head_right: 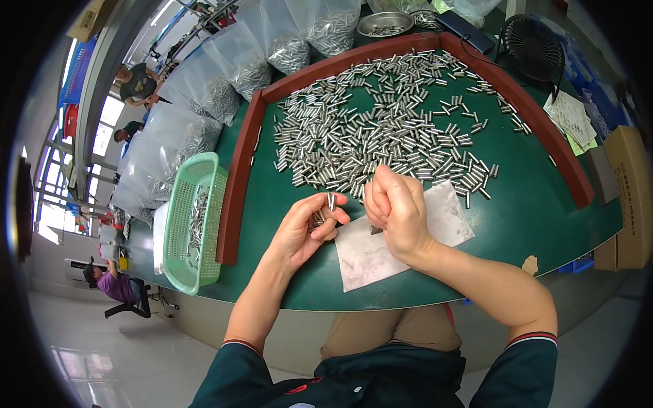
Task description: Assembling small metal pins into sleeves using tweezers at a manufacturing workbench.
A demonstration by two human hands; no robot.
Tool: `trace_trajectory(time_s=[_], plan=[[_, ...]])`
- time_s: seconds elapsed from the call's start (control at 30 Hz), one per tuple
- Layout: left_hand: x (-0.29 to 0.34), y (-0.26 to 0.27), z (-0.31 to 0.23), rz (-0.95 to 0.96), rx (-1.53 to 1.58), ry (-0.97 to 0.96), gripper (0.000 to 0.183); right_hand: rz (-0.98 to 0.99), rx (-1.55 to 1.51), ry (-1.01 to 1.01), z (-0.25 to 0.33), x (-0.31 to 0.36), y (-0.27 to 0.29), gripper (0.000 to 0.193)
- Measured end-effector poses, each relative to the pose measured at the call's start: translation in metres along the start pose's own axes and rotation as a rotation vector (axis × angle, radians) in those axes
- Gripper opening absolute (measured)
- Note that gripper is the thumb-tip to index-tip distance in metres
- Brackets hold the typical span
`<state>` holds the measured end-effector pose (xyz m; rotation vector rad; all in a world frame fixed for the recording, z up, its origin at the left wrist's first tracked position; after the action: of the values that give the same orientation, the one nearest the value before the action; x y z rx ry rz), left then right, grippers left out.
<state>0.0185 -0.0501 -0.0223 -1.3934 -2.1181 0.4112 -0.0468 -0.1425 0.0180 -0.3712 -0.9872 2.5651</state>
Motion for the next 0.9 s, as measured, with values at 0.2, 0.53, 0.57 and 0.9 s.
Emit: trace_trajectory(time_s=[0.2, 0.53, 0.57, 0.9], plan=[[0.002, 0.007, 0.003, -0.052, 0.022, 0.022, 0.027, -0.009, -0.002, -0.005, -0.001, 0.001, 0.001, 0.043], [0.001, 0.025, -0.019, -0.168, -0.212, -0.135, 0.036, -0.008, 0.003, -0.004, 0.000, -0.001, 0.001, 0.043], [0.001, 0.026, -0.024, -0.185, -0.313, -0.178, 0.028, -0.009, 0.005, -0.007, 0.000, -0.001, 0.001, 0.043], [-0.005, -0.028, -0.050, -0.332, -1.475, -0.556, 0.015, -0.028, 0.012, -0.011, 0.000, 0.000, 0.003, 0.043]])
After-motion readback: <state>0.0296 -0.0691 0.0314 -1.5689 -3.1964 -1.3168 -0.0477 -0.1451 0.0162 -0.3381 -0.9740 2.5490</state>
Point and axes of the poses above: each hand's wrist, its own x-axis away from the middle knuckle, its own y-axis out of the back of the hand, z = x × y, the point moved 10 cm from there along -x, towards the middle knuckle, and after that the axes turned 5 degrees about z, right-handed, at the moved point
